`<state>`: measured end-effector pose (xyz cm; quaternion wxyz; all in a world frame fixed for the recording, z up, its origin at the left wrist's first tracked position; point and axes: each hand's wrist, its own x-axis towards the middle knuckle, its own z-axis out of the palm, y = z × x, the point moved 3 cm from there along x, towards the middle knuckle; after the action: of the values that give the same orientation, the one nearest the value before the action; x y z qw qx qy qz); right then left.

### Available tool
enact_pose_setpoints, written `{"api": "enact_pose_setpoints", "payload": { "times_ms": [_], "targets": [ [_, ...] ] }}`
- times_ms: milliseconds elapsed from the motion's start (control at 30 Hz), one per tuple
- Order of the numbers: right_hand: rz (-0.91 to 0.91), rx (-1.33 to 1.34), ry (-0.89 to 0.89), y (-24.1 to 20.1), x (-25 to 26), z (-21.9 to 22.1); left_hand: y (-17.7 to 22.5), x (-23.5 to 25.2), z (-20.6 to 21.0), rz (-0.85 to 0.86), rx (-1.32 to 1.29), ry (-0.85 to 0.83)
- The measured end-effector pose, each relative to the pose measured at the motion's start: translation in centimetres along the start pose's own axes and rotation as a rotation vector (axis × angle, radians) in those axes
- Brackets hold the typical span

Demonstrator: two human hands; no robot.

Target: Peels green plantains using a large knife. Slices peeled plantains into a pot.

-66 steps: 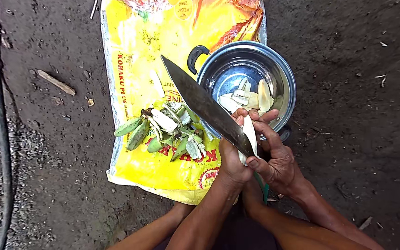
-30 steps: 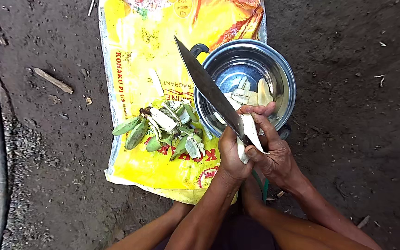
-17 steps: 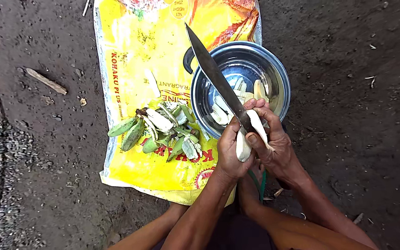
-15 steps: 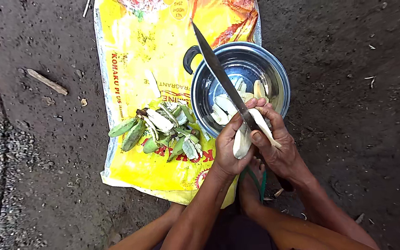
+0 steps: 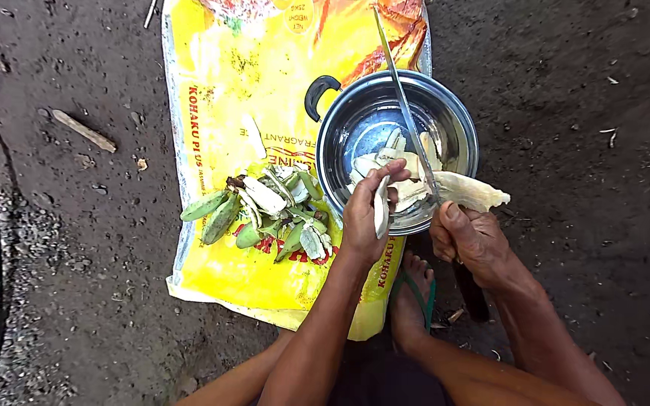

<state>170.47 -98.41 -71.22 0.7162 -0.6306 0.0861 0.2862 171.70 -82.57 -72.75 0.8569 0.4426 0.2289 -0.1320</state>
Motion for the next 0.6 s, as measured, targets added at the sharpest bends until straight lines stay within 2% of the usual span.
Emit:
{"api": "enact_pose_setpoints", "payload": {
  "times_ms": [100, 200, 267, 333, 367, 433, 500, 600],
  "targets": [
    [-0.006, -0.034, 0.013, 0.3, -0.3, 0.1, 1.2, 0.7, -0.7, 0.179, 0.436, 0.108],
    [-0.018, -0.066, 0.051, 0.4, -0.4, 0.2, 1.9, 1.1, -1.3, 0.266, 0.785, 0.095],
    [-0.02, -0.077, 0.057, 0.3, -0.5, 0.1, 2.7, 0.5, -0.9, 0.319, 0.908, 0.076],
    [-0.029, -0.065, 0.045, 0.2, -0.5, 0.2, 3.1, -0.3, -0.3, 0.343, 0.807, 0.008],
    [-0.04, -0.059, 0.042, 0.2, -0.5, 0.3, 2.9, -0.5, 0.1, 0.302, 0.67, -0.041],
    [-0.079, -0.064, 0.04, 0.2, -0.7, 0.6, 1.9, -0.7, 0.7, 0.064, 0.314, -0.13],
    [-0.098, -0.116, 0.004, 0.0, -0.8, 0.8, 0.9, -0.7, 0.9, -0.116, 0.089, -0.144],
    [-0.104, -0.129, -0.022, 0.0, -1.3, 1.0, 0.0, -0.8, 1.0, -0.164, 0.001, -0.109]
  ]
}}
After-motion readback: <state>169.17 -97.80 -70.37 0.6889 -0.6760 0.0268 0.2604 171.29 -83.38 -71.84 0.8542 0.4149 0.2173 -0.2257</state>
